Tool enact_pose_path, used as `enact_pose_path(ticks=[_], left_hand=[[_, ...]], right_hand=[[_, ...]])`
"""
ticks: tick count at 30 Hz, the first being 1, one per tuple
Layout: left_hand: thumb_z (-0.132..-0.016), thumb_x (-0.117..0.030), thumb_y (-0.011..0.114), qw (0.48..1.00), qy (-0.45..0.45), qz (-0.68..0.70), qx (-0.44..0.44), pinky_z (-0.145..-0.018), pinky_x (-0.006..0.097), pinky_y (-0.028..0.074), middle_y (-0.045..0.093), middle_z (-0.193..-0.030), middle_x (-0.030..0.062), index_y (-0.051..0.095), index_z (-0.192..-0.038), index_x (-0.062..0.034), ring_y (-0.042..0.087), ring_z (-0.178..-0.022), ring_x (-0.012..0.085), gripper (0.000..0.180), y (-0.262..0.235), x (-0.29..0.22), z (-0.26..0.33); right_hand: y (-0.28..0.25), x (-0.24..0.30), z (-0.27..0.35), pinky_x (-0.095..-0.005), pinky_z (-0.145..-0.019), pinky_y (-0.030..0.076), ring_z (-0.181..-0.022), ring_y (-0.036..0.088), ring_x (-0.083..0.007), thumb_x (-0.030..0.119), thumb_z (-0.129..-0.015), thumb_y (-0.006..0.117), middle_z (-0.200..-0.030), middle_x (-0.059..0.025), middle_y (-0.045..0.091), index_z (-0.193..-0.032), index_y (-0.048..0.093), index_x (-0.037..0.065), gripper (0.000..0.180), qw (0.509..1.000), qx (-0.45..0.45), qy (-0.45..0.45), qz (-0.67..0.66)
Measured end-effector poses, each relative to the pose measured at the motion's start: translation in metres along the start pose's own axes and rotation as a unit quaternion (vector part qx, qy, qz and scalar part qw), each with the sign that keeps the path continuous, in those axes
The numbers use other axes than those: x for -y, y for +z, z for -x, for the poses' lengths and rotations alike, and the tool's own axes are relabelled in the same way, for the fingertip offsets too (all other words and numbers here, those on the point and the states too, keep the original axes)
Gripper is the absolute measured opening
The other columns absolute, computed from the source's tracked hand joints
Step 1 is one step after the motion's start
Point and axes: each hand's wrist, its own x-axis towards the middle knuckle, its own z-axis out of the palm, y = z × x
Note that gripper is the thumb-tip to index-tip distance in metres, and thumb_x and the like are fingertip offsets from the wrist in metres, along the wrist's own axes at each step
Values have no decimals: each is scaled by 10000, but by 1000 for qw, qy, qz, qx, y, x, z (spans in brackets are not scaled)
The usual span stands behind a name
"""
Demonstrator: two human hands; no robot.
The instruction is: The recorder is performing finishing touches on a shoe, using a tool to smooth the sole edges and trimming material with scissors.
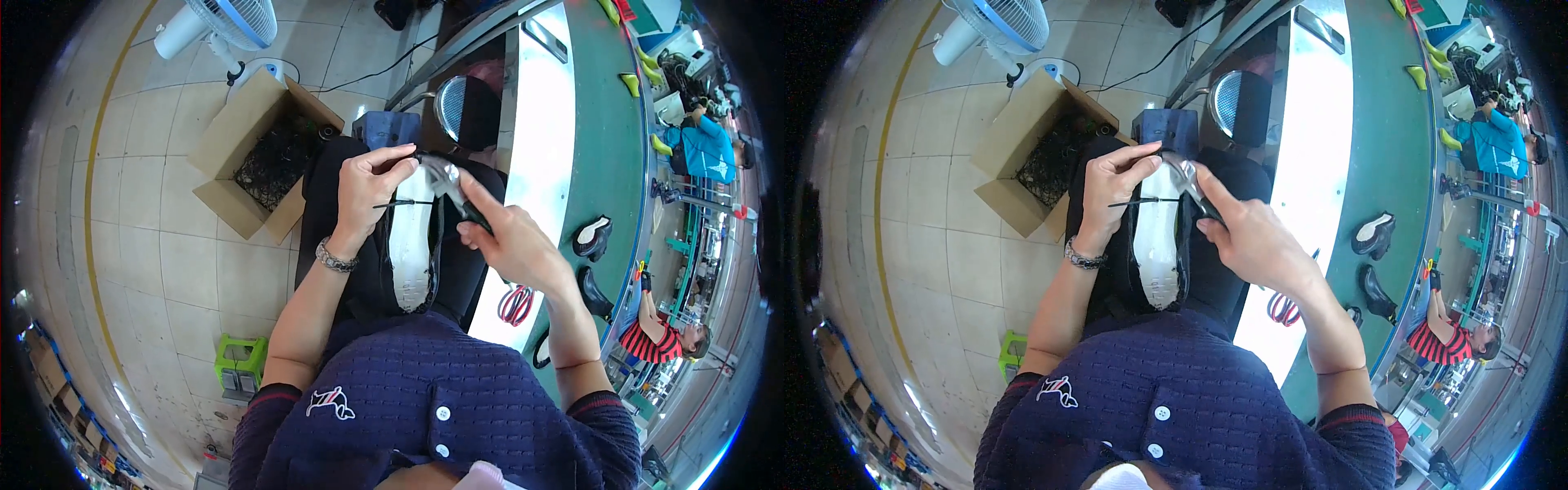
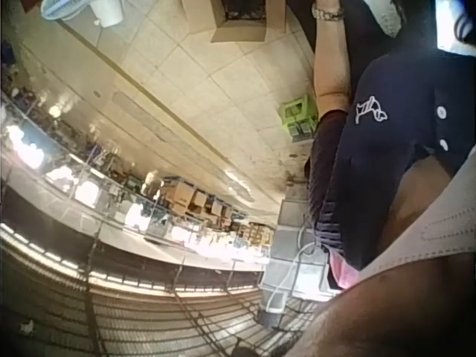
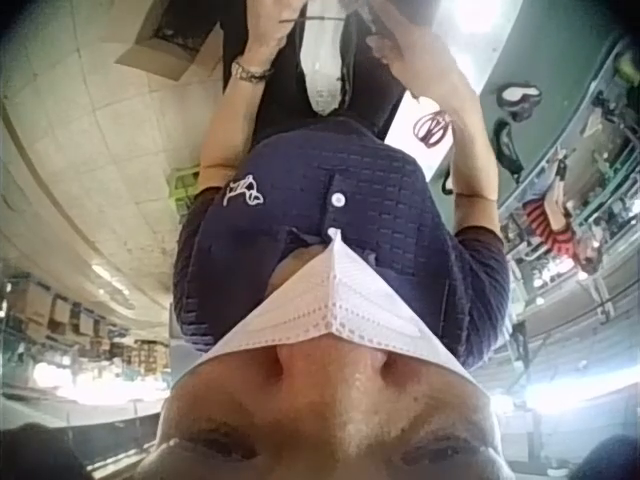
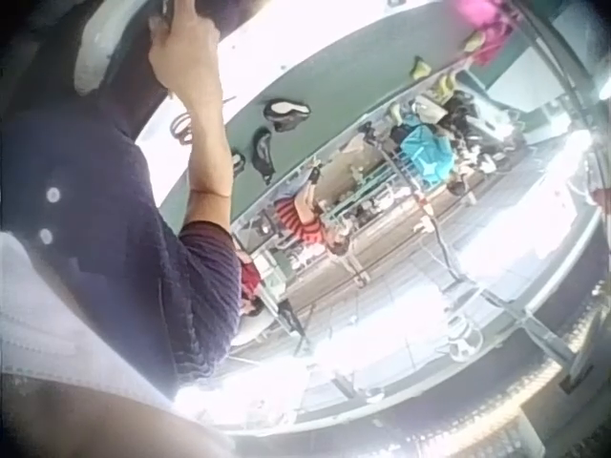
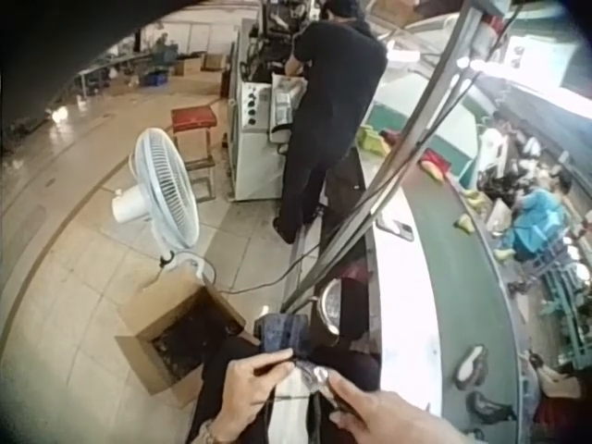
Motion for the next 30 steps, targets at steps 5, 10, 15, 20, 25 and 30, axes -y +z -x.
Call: enact_pose_path(ticks=[5, 10, 15, 20, 25, 30], left_hand=[[-807, -62, 703, 999, 12, 31, 7, -641, 175, 449, 700, -822, 31, 704, -1049, 9, 578, -712, 30, 253, -1, 5, -1], [-804, -52, 704, 1000, 15, 18, 14, -636, 165, 433, 684, -824, 6, 699, -1059, 14, 558, -709, 22, 263, -5, 7, -4], [-800, -38, 705, 998, 6, 49, 28, -631, 165, 426, 669, -823, -9, 694, -1071, 14, 539, -701, 16, 276, -4, 10, -2], [-803, -39, 704, 999, 12, -30, 34, -640, 164, 427, 668, -840, -12, 694, -1070, 16, 539, -709, 13, 273, -9, 3, -1], [-807, -35, 698, 997, -3, 52, 54, -699, 176, 455, 679, -886, 4, 695, -1072, 13, 576, -763, 32, 269, -8, 4, -4], [-808, -27, 696, 998, -21, 28, 54, -721, 184, 466, 683, -910, 15, 689, -1083, 15, 587, -784, 40, 279, -10, -2, -7]], right_hand=[[19, 12, -17, -445, -565, 522, -609, 647, -381, 106, -909, 542, -665, -216, 631, -1482, 180, 108, 678, 943, -277, -65, -173], [21, -7, -23, -462, -549, 516, -578, 633, -394, 133, -914, 541, -621, -211, 616, -1494, 166, 146, 690, 981, -153, -63, 103], [36, -10, -21, -465, -538, 507, -563, 626, -395, 132, -916, 541, -604, -198, 610, -1493, 184, 165, 679, 963, -259, -76, -14], [21, -12, -24, -462, -506, 493, -544, 624, -375, 138, -914, 543, -577, -178, 601, -1491, 187, 152, 677, 977, -157, -73, 126], [38, -9, -28, -453, -513, 497, -551, 629, -345, 126, -905, 549, -730, -203, 642, -1494, 176, 149, 698, 927, -337, -160, -47], [24, -17, -34, -439, -517, 503, -553, 633, -333, 136, -909, 549, -732, -191, 646, -1500, 140, 149, 719, 972, -176, -86, 133]])
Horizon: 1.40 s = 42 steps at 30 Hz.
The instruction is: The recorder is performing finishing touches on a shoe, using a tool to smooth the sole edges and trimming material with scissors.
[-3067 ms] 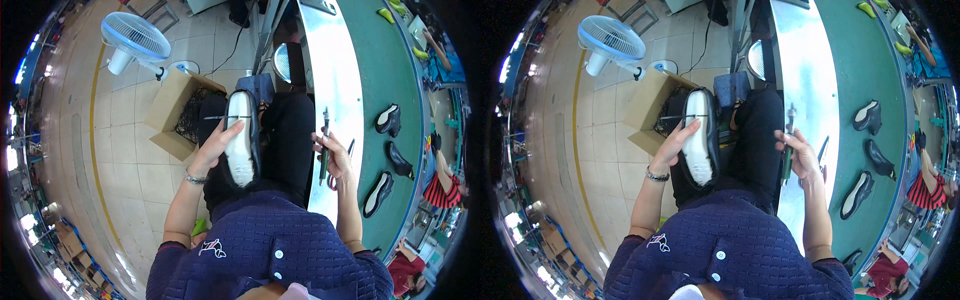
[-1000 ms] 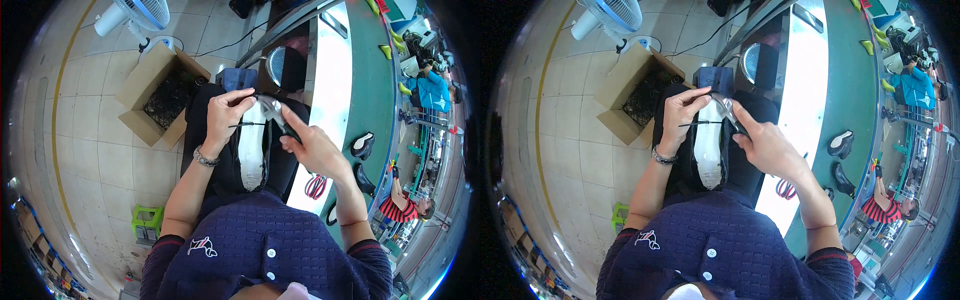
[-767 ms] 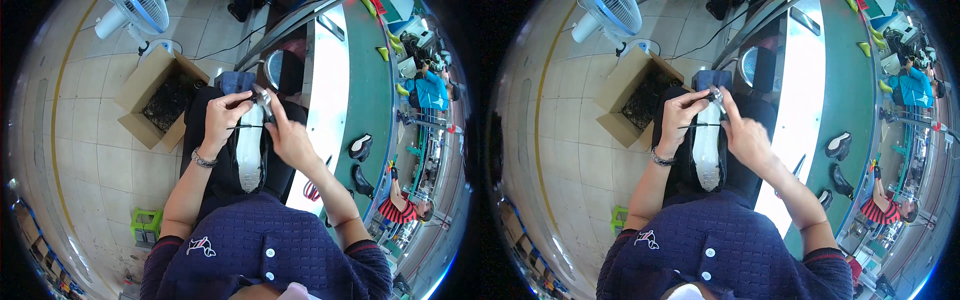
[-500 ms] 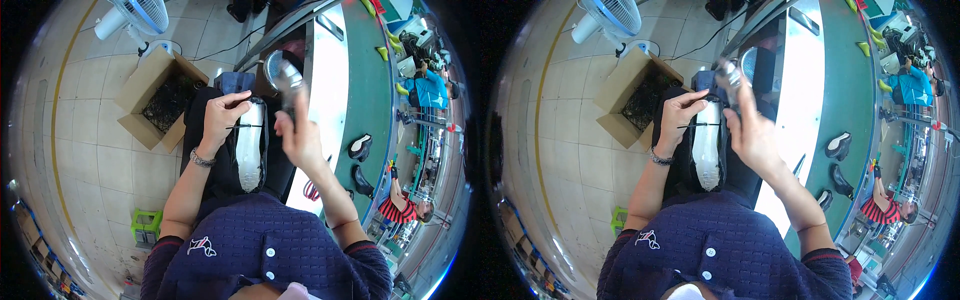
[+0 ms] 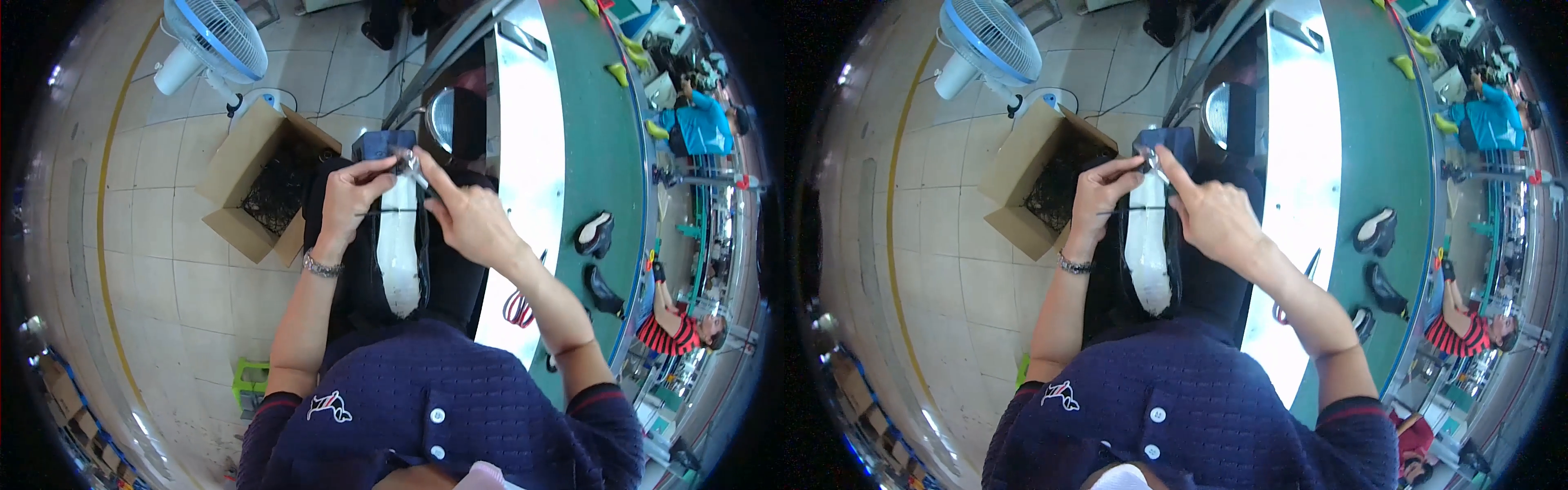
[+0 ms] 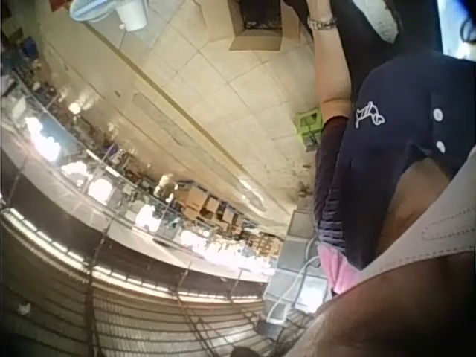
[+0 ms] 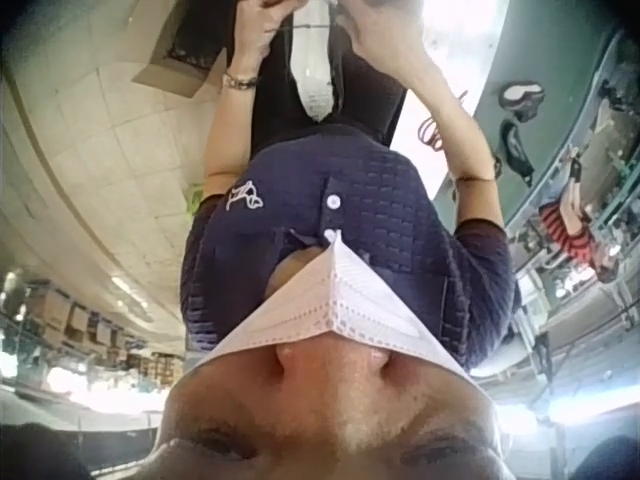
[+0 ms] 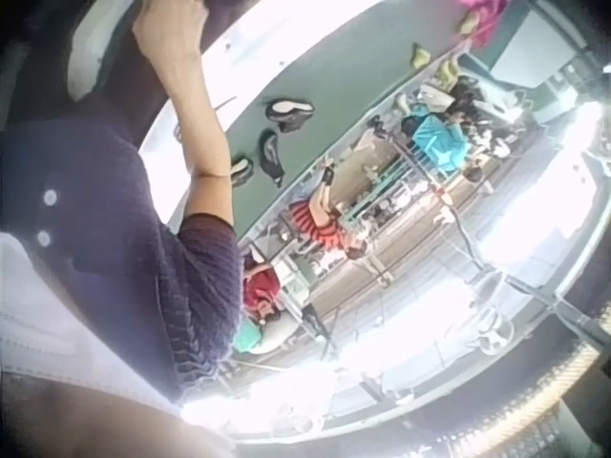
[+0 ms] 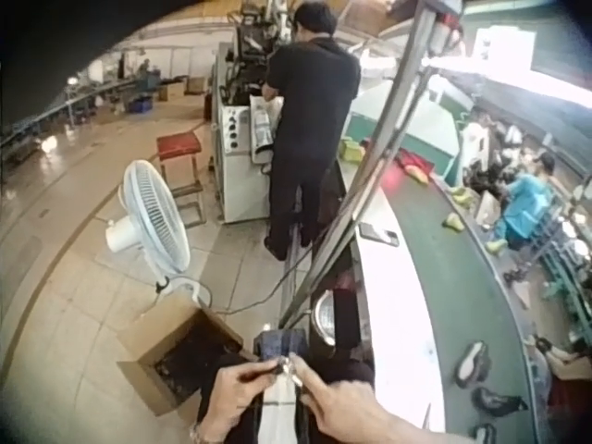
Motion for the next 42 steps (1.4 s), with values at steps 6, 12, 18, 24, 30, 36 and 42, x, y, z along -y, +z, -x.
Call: enact_pose_path(ticks=[6, 12, 18, 24, 30, 36, 42], left_hand=[[-812, -32, 695, 999, -17, 1, 28, -757, 196, 478, 688, -928, 26, 690, -1085, 7, 608, -812, 57, 276, 0, -6, 0], [-852, -31, 628, 997, 76, 6, 20, -954, 276, 426, 574, -1274, 109, 578, -1250, 17, 560, -1100, 153, 404, -6, -48, 21], [-828, -423, 697, 895, 255, 68, 359, -1034, 620, 321, 407, -1397, 206, 566, -1290, -153, 192, -1403, 410, 550, 41, -152, 113], [-745, -289, 747, 829, 412, 169, 338, -1058, 542, 286, 526, -1164, 385, 740, -1017, -317, 446, -1189, 512, 274, 89, -162, 134], [-761, -293, 782, 936, 241, 78, 245, -979, 625, 371, 540, -1157, 64, 710, -1033, -318, 228, -1383, 307, 282, 67, -162, 181], [-729, -306, 805, 908, 280, 35, 311, -1009, 625, 333, 508, -1185, 6, 711, -1022, -316, 202, -1407, 228, 308, 46, -165, 163], [-885, -550, 516, 917, 336, 4, 213, -1088, 626, 195, 264, -1503, 225, 402, -1422, -291, 181, -1388, 483, 606, -10, -121, 100]], right_hand=[[22, 6, 13, -439, -508, 499, -579, 637, -355, 138, -918, 536, -735, -202, 648, -1496, 170, 151, 684, 987, -136, -19, -81], [28, -25, 40, -479, -612, 506, -642, 643, -397, 167, -918, 550, -682, -201, 642, -1493, 189, 207, 681, 945, -105, 83, -300], [52, -115, 90, -433, -640, 513, -745, 674, -376, 239, -946, 544, -848, -246, 670, -1483, 249, 162, 617, 890, -195, 372, -175], [121, -174, 142, -447, -970, 410, -1119, 535, -423, 220, -875, 629, -1209, -283, 555, -1434, 349, 92, 638, 906, -240, 346, -42], [157, -160, 239, -386, -785, 468, -844, 581, -275, 183, -842, 673, -971, -167, 600, -1074, 588, -19, 319, 826, -331, 454, -41], [187, -134, 282, -337, -673, 482, -691, 574, -227, 191, -775, 759, -791, -103, 597, -1037, 570, -19, 385, 828, -303, 473, -8], [180, -147, 305, -283, -589, 495, -575, 592, -156, 209, -756, 787, -704, -65, 644, -1074, 549, -50, 475, 734, -254, 569, -270]])
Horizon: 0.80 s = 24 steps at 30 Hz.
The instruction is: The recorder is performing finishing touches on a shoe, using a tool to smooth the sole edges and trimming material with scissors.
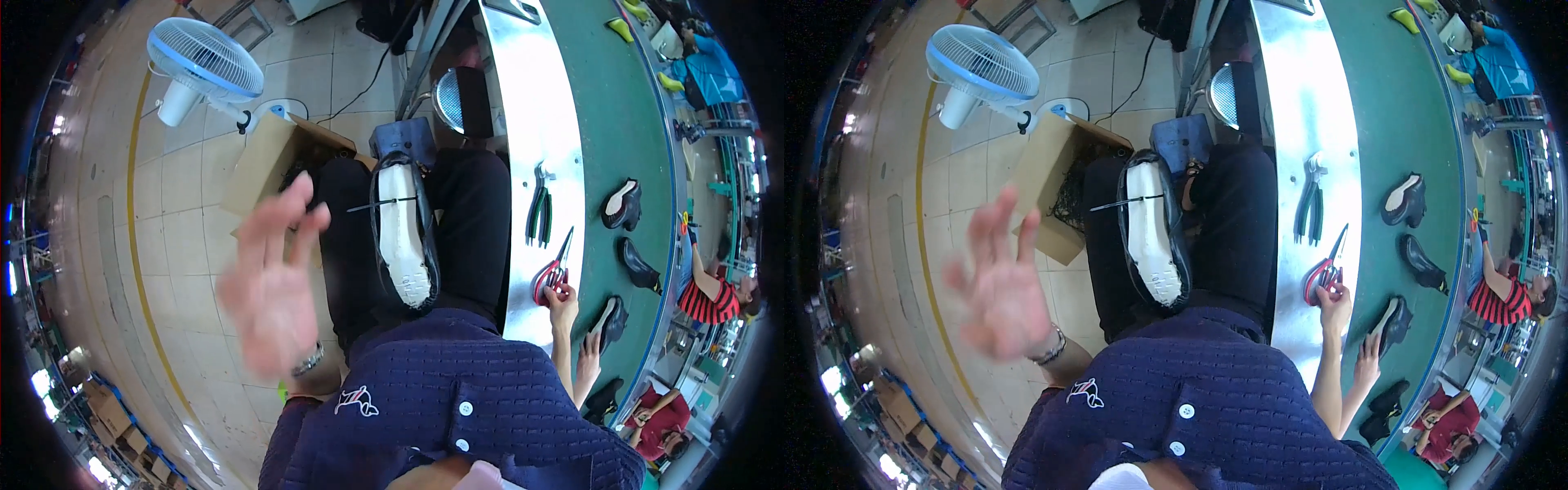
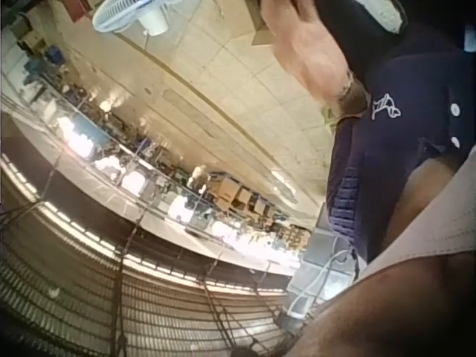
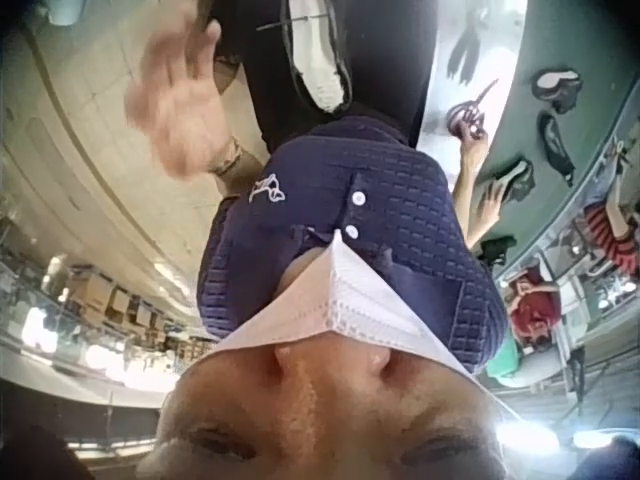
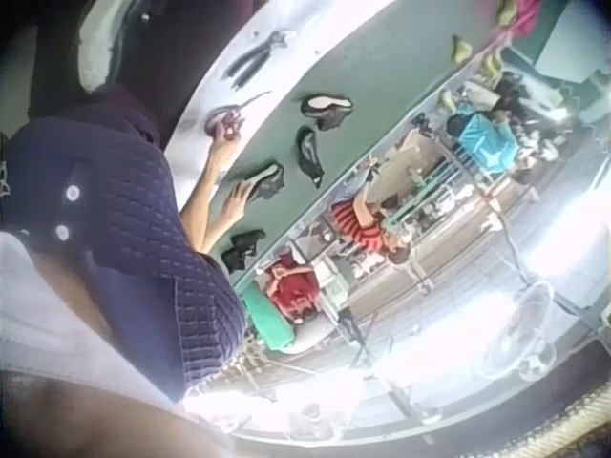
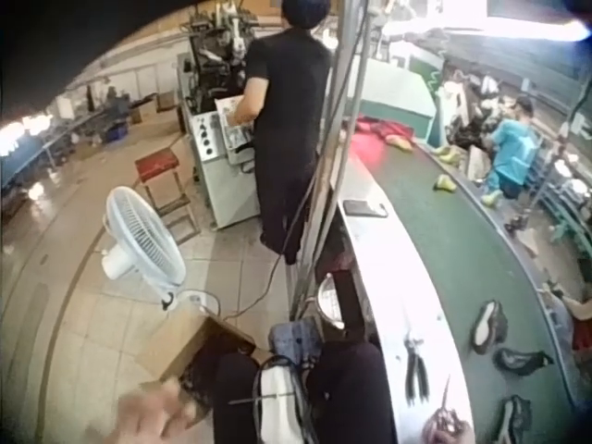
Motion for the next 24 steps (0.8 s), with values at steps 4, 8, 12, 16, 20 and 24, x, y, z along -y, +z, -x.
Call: enact_pose_path(ticks=[4, 8, 12, 16, 20, 24], left_hand=[[-899, -198, 610, 950, -180, -54, -249, -1064, 423, 343, 424, -1408, 196, 391, -1416, -33, 411, -1306, 277, 585, -6, 44, 17], [-861, -142, 697, 926, -278, -92, -237, -1006, 352, 405, 436, -1411, 110, 419, -1401, -31, 449, -1259, 209, 618, 7, 94, 53], [-860, -133, 684, 905, -200, -324, -188, -937, 307, 442, 568, -1274, 142, 609, -1226, -22, 550, -1154, 231, 390, 30, 122, 48], [-870, -110, 661, 878, -148, -412, -195, -878, 311, 477, 624, -1179, 166, 693, -1057, -9, 612, -1055, 263, 214, 39, 123, 40], [-889, -88, 632, 868, -125, -432, -212, -824, 322, 499, 646, -1135, 168, 701, -952, 4, 648, -978, 261, 131, 40, 127, 45], [-897, -65, 612, 863, -124, -442, -210, -847, 326, 488, 668, -1083, 166, 682, -945, 19, 650, -993, 268, 119, 42, 126, 45]], right_hand=[[-11, 54, 15, -225, -604, 459, -704, 587, -128, 187, -841, 704, -834, -45, 607, -1096, 559, -42, 372, 923, 148, 105, -339], [-7, 168, 60, -189, -612, 394, -750, 508, -76, 392, -741, 807, -863, -6, 531, -1200, 495, -14, 687, 886, 324, -12, -331], [8, 236, 89, -168, -505, 337, -617, 443, -37, 783, -540, 706, -752, 48, 450, -1204, 515, -17, 1057, 720, 643, 74, -252], [21, 242, 108, -177, -501, 347, -598, 446, -43, 750, -726, 580, -754, 34, 475, -1165, 533, 2, 869, 712, 656, 78, -238], [41, 254, 119, -194, -506, 348, -587, 455, -68, 694, -879, 433, -727, 28, 475, -1040, 575, 36, 692, 745, 628, 78, -211], [64, 236, 132, -217, -510, 338, -555, 425, -78, 624, -927, 428, -642, 17, 462, -786, 552, 84, 572, 799, 564, 31, -205]])
